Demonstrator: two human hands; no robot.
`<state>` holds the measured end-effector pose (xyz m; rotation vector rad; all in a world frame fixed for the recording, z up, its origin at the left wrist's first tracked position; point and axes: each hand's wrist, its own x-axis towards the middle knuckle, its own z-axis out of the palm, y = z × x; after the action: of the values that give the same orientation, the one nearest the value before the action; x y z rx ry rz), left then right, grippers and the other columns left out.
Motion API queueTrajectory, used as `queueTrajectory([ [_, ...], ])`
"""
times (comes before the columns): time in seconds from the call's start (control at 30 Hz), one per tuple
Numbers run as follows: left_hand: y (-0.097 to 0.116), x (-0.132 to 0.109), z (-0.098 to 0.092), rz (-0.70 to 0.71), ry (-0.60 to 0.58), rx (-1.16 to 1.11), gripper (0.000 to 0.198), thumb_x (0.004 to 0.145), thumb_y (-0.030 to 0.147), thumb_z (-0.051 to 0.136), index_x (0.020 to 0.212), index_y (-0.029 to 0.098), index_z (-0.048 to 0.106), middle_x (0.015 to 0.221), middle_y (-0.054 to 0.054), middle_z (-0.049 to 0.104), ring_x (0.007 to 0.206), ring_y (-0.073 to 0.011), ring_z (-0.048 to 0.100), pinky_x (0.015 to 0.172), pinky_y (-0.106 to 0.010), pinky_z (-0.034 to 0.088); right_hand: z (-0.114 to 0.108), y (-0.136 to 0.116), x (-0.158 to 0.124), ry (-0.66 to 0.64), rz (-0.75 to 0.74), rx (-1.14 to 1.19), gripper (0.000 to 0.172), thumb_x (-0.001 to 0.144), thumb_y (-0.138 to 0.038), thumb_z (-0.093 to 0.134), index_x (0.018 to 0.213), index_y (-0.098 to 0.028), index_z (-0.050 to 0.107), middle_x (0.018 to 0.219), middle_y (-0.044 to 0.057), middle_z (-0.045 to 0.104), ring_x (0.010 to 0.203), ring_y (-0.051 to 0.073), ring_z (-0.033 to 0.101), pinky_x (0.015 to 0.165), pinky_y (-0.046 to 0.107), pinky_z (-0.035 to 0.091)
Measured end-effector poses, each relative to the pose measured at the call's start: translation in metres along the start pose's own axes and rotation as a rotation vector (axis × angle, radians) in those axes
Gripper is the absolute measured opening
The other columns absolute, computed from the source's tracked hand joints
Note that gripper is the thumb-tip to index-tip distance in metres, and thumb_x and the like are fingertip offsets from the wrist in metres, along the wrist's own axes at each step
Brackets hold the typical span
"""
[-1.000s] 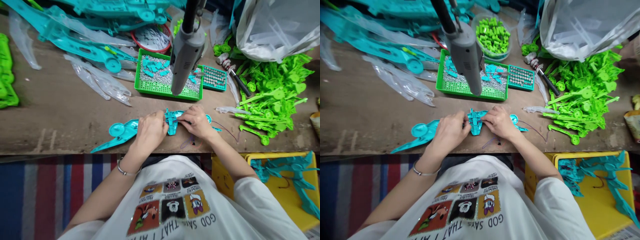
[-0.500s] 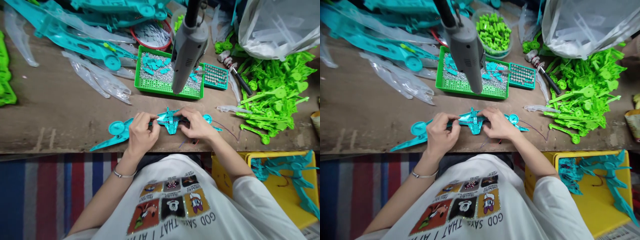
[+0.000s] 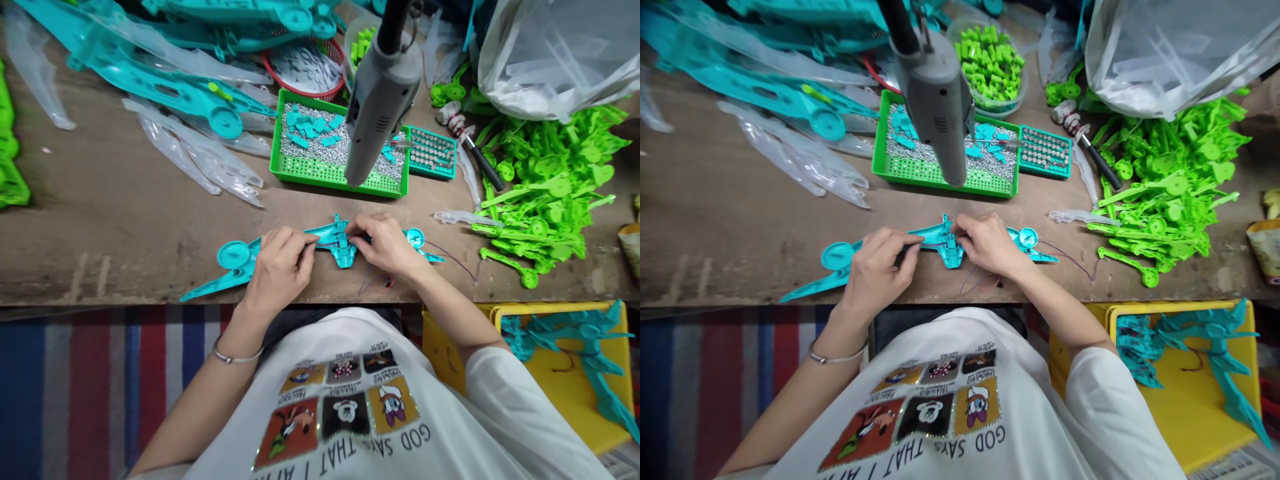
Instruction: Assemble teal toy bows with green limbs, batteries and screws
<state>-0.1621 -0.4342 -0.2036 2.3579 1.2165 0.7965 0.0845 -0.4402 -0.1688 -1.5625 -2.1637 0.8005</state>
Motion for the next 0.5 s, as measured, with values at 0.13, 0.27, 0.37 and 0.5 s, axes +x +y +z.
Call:
queueTrajectory([
  [0.13, 0.0, 0.0, -0.001, -0.072, 0.093, -0.09, 0.01, 0.094, 0.019, 0.058, 0.098, 0.02, 0.067, 0.093, -0.006, 0.068, 0.091, -0.0208, 0.066, 0.081, -0.034, 0.05, -0.007, 0.0, -0.006, -0.003, -0.002, 0.119, 0.019, 0.091, -0.011, 0.056, 0.102, -0.019, 0.07, 0.102, 0.005, 0.078, 0.096, 0.021, 0.071, 0.091, 0.033, 0.05],
  [0.27, -0.002, -0.004, -0.003, -0.231, 0.259, -0.121, 0.007, 0.087, 0.019, 0.063, 0.092, 0.02, 0.068, 0.089, -0.004, 0.068, 0.086, -0.02, 0.065, 0.079, -0.033, 0.049, -0.009, 0.005, -0.01, 0.147, 0.057, 0.21, 0.022, 0.088, -0.013, 0.056, 0.104, -0.019, 0.07, 0.102, 0.004, 0.076, 0.095, 0.02, 0.07, 0.088, 0.033, 0.052],
  [0.37, -0.005, -0.007, 0.002, -0.342, 0.367, -0.246, 0.008, 0.089, 0.02, 0.063, 0.093, 0.018, 0.069, 0.091, -0.005, 0.069, 0.086, -0.0194, 0.067, 0.079, -0.034, 0.052, -0.006, 0.008, -0.007, 0.2, 0.02, 0.195, 0.023, 0.084, -0.013, 0.057, 0.103, -0.018, 0.069, 0.107, 0.007, 0.073, 0.103, 0.023, 0.067, 0.095, 0.037, 0.051],
  [0.5, -0.007, -0.004, 0.014, -0.434, 0.657, -0.659, 0.008, 0.089, 0.02, 0.064, 0.093, 0.013, 0.065, 0.087, -0.003, 0.064, 0.08, -0.017, 0.07, 0.081, -0.038, 0.059, -0.01, 0.011, -0.004, 0.219, 0.013, 0.205, 0.031, 0.087, -0.009, 0.047, 0.107, -0.019, 0.069, 0.114, 0.009, 0.072, 0.11, 0.023, 0.065, 0.1, 0.039, 0.049],
])
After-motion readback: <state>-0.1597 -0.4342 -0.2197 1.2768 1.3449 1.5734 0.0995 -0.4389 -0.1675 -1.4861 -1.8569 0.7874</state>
